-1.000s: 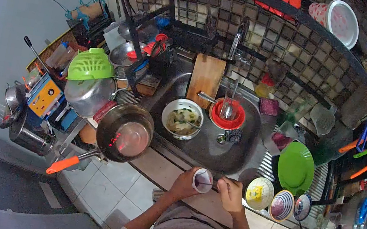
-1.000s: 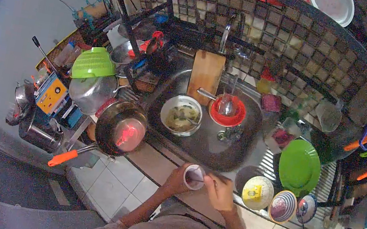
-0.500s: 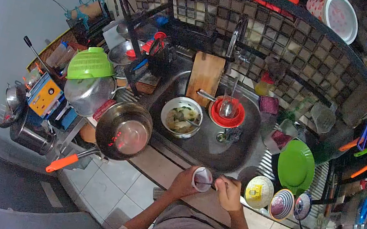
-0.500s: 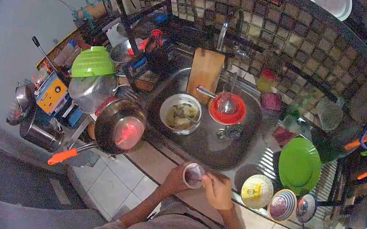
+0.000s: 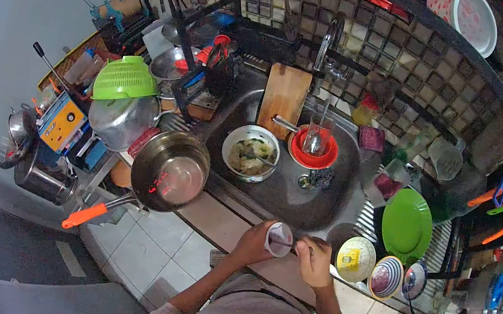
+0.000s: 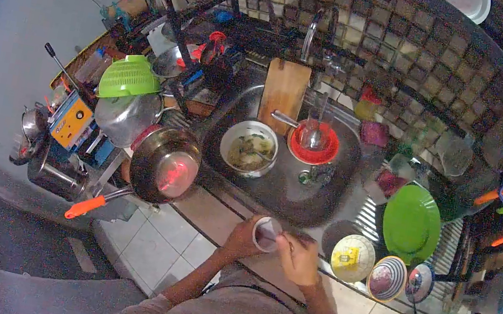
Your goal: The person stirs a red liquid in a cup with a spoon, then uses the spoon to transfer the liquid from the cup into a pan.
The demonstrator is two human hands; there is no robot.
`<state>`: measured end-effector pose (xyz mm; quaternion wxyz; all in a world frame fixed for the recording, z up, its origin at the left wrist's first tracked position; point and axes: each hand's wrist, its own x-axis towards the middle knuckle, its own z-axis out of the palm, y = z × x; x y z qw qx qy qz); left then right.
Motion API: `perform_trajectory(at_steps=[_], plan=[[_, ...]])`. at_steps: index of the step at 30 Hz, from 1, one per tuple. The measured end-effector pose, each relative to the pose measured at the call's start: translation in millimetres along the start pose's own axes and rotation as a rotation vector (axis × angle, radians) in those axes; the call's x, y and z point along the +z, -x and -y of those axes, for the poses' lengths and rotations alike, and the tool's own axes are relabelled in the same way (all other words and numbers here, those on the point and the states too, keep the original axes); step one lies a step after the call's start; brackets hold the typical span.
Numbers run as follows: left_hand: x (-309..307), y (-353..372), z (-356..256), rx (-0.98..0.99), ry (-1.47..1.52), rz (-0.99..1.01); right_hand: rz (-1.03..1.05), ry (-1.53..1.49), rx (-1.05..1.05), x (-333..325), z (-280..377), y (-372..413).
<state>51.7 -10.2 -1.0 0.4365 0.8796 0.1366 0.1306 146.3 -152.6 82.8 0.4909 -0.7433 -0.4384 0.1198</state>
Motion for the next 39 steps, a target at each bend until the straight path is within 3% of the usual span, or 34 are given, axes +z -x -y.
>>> perform_trajectory(at_steps=[4, 7, 9, 12, 15, 18, 25, 27, 31, 33, 36, 39], plan=[[-9.1, -1.8, -10.3, -0.045, -0.014, 0.042, 0.011, 0.091, -0.019, 0.2, 3.8, -1.3], [-2.3, -1.3, -3.0, -0.041, 0.084, 0.016, -0.005, -0.114, 0.141, 1.1, 7.6, -0.7], [-0.6, -1.5, -1.0, -0.042, 0.09, 0.015, -0.043, 0.077, -0.083, 1.0, 4.7, -3.4], [-6.1, -2.9, -7.1, -0.046, 0.088, 0.016, 0.003, -0.027, 0.04, -0.8, 5.2, -1.0], [-5.0, -4.2, -6.9, -0.042, 0.072, 0.02, -0.024, 0.127, -0.073, 2.4, 4.1, -2.5], [-5.1, -3.0, -5.9, -0.008, 0.041, -0.001, 0.008, 0.002, -0.04, 0.2, 3.8, -1.7], [-2.2, 0.0, -4.1, 0.013, -0.039, -0.006, 0.006, 0.078, -0.107, 0.8, 4.7, -4.4], [-1.0, 0.7, -1.0, 0.028, -0.016, -0.022, 0.031, 0.032, -0.002, 1.3, 3.8, -2.0], [-2.7, -0.5, -3.5, -0.042, 0.064, 0.036, -0.014, 0.107, -0.098, 4.2, 0.8, -2.7], [-2.0, 0.4, -0.7, 0.006, 0.055, 0.004, -0.003, -0.015, 0.014, 2.0, 6.2, -3.8], [-4.3, -0.1, -7.0, 0.019, 0.025, -0.006, 0.039, 0.118, -0.051, 0.7, 2.8, -4.4], [-5.5, -2.5, -5.5, 0.005, -0.004, 0.009, 0.009, 0.014, -0.008, 0.9, 2.6, -5.6]])
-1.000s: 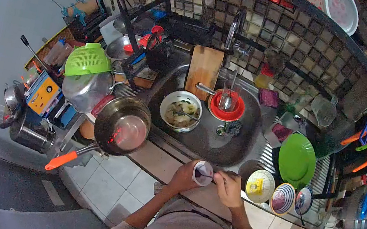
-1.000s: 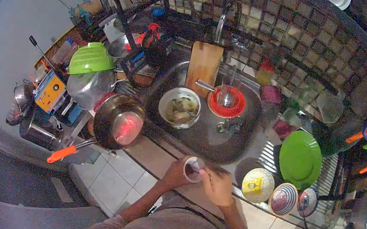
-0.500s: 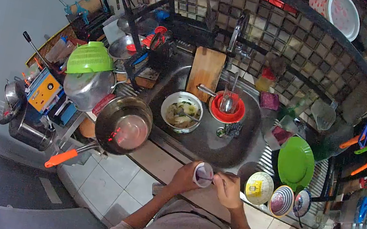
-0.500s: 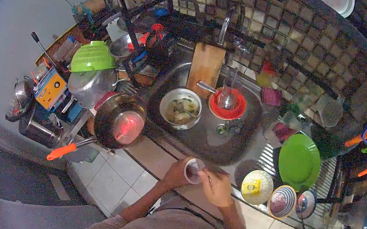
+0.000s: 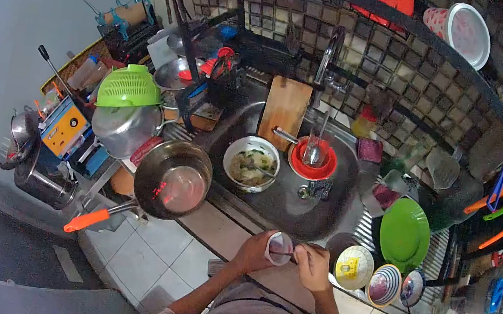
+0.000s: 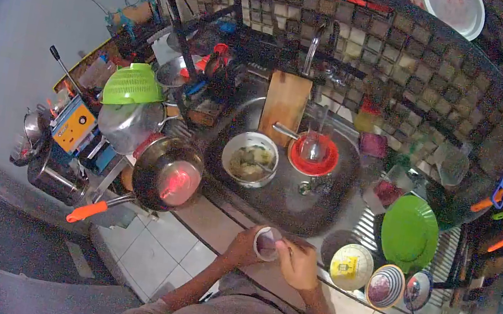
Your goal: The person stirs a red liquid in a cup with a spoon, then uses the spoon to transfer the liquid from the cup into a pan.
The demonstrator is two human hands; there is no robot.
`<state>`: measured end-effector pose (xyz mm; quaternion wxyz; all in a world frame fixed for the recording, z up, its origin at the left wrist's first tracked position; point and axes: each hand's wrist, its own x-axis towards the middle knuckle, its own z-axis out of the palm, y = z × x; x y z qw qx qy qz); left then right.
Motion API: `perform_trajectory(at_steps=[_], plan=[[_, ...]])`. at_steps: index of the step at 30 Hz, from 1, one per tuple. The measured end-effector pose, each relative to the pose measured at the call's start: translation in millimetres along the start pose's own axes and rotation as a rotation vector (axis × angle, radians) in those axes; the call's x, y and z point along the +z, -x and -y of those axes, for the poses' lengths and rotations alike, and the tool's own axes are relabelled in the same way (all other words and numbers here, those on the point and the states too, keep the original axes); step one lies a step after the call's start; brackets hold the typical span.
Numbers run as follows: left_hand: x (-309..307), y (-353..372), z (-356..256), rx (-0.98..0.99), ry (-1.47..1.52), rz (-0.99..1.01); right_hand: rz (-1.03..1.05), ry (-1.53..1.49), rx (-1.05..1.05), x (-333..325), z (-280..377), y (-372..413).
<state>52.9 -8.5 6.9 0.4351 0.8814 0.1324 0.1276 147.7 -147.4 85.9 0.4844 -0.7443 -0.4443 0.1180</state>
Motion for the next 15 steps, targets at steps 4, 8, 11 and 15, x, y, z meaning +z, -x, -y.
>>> perform_trajectory(at_steps=[4, 8, 11, 15], plan=[[1.7, -0.3, 3.8, -0.092, 0.07, 0.039, -0.038, 0.073, -0.06, 1.1, -2.1, -1.7], [5.7, 1.7, 8.2, -0.088, -0.05, 0.028, -0.02, 0.019, -0.002, 1.0, -1.1, -2.7], [5.0, 1.1, 8.1, -0.068, 0.045, 0.012, -0.018, 0.017, -0.008, 0.4, -3.5, -3.7], [7.7, 0.9, 13.0, -0.071, -0.015, 0.037, 0.027, -0.06, 0.129, -2.1, -2.4, -2.8]])
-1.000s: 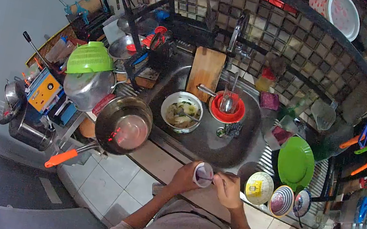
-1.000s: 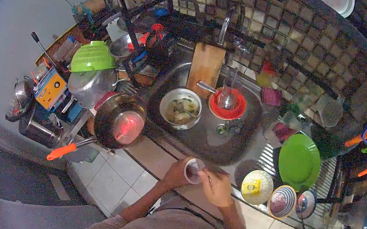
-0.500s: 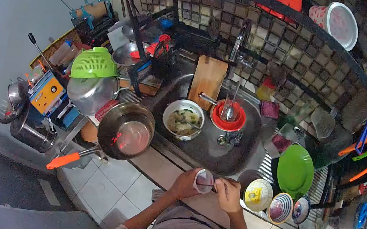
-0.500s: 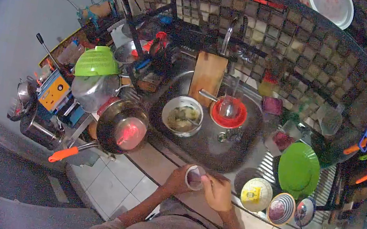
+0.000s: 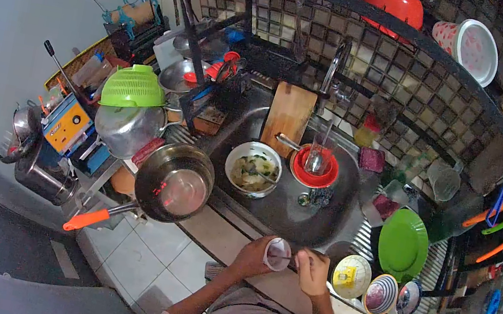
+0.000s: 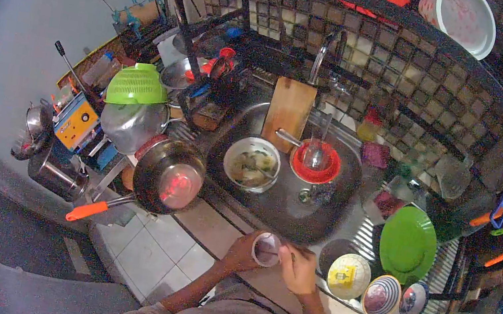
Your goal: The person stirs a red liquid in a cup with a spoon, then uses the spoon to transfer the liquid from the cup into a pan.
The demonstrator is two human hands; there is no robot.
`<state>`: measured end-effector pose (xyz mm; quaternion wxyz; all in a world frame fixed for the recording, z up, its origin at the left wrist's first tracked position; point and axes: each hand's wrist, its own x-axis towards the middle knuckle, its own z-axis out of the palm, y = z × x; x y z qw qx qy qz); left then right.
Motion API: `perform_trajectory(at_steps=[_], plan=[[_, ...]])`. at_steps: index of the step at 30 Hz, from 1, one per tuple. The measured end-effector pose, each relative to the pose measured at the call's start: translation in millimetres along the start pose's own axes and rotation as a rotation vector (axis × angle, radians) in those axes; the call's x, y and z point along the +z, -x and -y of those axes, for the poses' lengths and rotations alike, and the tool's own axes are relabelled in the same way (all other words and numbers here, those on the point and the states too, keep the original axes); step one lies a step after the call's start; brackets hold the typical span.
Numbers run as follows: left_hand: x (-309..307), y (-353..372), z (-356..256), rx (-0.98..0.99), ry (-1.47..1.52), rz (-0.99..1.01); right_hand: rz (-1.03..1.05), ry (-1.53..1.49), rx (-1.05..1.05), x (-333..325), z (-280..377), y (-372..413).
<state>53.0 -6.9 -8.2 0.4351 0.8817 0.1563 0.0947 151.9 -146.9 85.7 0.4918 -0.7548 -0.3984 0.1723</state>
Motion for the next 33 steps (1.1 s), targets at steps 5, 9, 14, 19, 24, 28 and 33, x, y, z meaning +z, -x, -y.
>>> perform_trajectory(at_steps=[5, 9, 14, 19, 24, 28, 33], plan=[[-0.3, 0.0, -1.4, -0.028, -0.013, 0.023, -0.051, -0.001, -0.128, 0.2, 1.1, -0.8], [-2.9, -1.0, -6.6, -0.017, -0.012, 0.01, -0.067, 0.055, -0.158, 2.7, -3.5, -1.4], [-8.4, -0.1, -15.5, 0.008, -0.023, -0.021, -0.118, -0.035, -0.161, 2.7, 5.6, -3.9], [-1.9, -1.9, -6.8, 0.026, -0.033, -0.046, -0.198, 0.022, -0.252, 8.3, -0.9, -5.2], [-3.8, -1.3, -8.3, 0.015, 0.045, -0.016, -0.217, 0.113, -0.334, 10.2, -7.1, -6.2], [-4.2, -0.9, -8.1, -0.018, -0.009, 0.007, -0.146, -0.011, -0.158, 7.5, -1.8, -2.3], [0.0, 0.7, -0.8, 0.073, -0.024, -0.042, -0.04, 0.039, -0.124, 1.1, -2.9, -0.1]])
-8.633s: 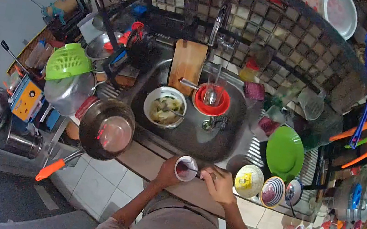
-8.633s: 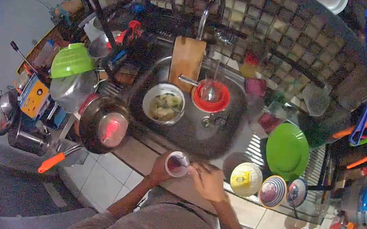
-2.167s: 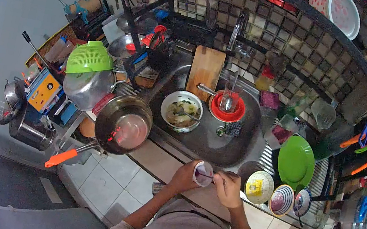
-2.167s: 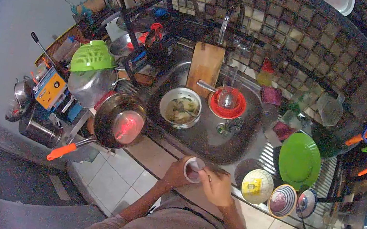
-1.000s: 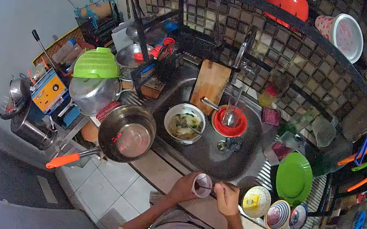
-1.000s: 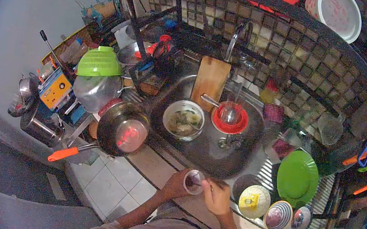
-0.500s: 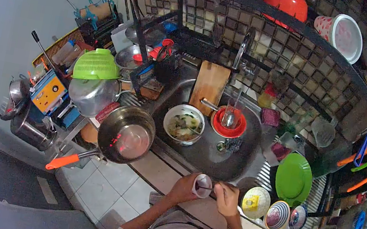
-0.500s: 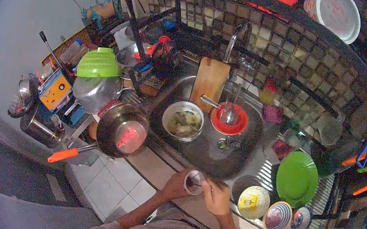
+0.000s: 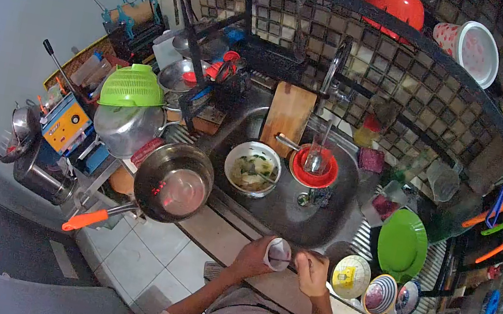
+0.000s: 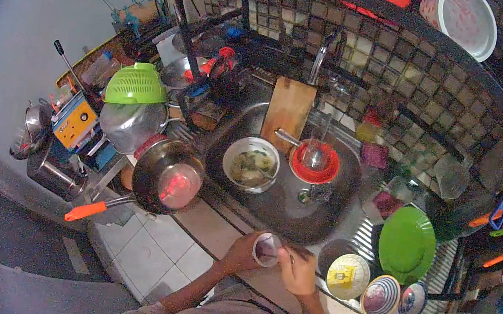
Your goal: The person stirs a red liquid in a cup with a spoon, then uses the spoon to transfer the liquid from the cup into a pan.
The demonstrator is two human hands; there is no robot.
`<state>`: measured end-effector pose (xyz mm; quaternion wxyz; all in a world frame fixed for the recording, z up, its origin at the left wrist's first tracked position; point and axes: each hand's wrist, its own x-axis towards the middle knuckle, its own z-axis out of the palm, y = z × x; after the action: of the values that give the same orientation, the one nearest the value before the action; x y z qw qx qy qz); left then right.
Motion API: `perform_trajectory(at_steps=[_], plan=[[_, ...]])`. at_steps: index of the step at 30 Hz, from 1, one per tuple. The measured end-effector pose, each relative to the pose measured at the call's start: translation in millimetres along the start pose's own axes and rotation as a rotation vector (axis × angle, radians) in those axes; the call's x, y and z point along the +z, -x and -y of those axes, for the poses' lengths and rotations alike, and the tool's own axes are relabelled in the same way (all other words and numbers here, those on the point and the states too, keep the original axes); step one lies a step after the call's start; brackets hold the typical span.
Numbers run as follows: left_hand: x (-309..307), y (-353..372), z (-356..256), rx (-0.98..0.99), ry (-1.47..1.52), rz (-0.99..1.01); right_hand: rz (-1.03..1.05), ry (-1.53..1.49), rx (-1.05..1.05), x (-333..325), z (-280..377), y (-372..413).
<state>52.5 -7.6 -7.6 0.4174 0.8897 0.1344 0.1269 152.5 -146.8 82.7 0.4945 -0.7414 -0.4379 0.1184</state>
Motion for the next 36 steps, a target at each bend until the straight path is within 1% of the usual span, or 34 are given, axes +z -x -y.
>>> perform_trajectory(at_steps=[2, 4, 6, 10, 12, 16, 18, 19, 21, 22, 23, 24, 25, 27, 28, 30, 31, 32, 33, 34, 35, 36], plan=[[0.8, -0.6, 0.8, -0.012, -0.002, 0.011, -0.016, 0.028, 0.003, 3.1, -3.8, 1.5], [1.1, -1.9, 0.4, -0.074, 0.088, 0.031, -0.031, 0.059, 0.006, 3.0, -3.8, 1.1], [-1.7, -1.9, -3.7, -0.069, 0.055, 0.027, 0.023, 0.017, 0.003, 0.4, 0.6, -0.4], [-2.1, -1.9, -4.9, -0.085, 0.034, 0.032, 0.001, -0.056, 0.068, 1.0, 1.1, 1.3], [-4.2, -3.1, -6.8, -0.077, 0.038, 0.04, -0.026, 0.052, -0.036, 1.8, -1.7, -0.7], [-5.4, -2.7, -9.1, -0.082, 0.024, 0.046, 0.008, -0.021, 0.029, 1.9, -1.1, 0.8], [-1.1, -2.3, -3.8, -0.071, 0.025, 0.042, -0.163, 0.044, -0.092, 8.6, 1.2, -4.3], [0.3, -2.5, -1.6, -0.062, 0.025, 0.035, -0.164, 0.044, -0.094, 7.2, 1.6, -5.2], [0.0, -1.3, -1.8, -0.039, 0.011, 0.016, -0.08, 0.013, -0.103, 3.4, 4.0, -5.5], [-0.7, -0.7, -3.4, -0.017, -0.002, 0.0, -0.08, 0.013, -0.103, 3.0, 6.2, -5.1], [-1.8, -1.3, -4.2, -0.016, -0.002, 0.001, -0.081, -0.034, -0.05, 2.9, 8.9, -4.5], [-3.1, -2.3, -4.8, -0.048, 0.056, 0.027, -0.082, -0.081, 0.003, 2.8, 10.1, -4.1], [-3.5, -3.1, -5.1, -0.08, 0.114, 0.051, -0.082, -0.08, 0.003, 4.1, 7.4, -4.1], [-1.4, -3.8, -4.6, -0.06, 0.081, 0.026, -0.151, 0.048, -0.145, 8.0, -0.8, -3.8], [-1.3, -3.5, -4.7, -0.042, 0.048, 0.002, -0.15, 0.048, -0.144, 6.4, -1.4, -1.3], [-4.1, -3.0, -7.0, -0.068, 0.06, 0.021, -0.031, -0.02, 0.057, 1.7, -2.5, 6.0], [-4.5, -2.5, -8.2, -0.09, 0.072, 0.039, -0.033, -0.019, 0.063, 1.6, -2.3, 6.1], [-2.9, -1.9, -7.1, -0.088, 0.074, 0.044, -0.031, 0.039, 0.008, 1.4, -1.7, 4.0], [-1.5, -1.5, -4.7, -0.08, 0.074, 0.023, -0.03, 0.094, -0.049, 1.4, -1.4, 2.5], [-0.7, -0.9, -3.4, -0.073, 0.072, 0.003, -0.035, 0.095, -0.045, 0.9, -0.7, 3.0], [0.1, 0.2, -3.1, -0.072, 0.072, 0.007, -0.022, 0.023, 0.021, 0.3, 0.5, 4.0], [0.6, 1.5, -3.1, -0.087, 0.104, -0.032, -0.01, -0.05, 0.087, 0.2, 1.2, 5.0]])
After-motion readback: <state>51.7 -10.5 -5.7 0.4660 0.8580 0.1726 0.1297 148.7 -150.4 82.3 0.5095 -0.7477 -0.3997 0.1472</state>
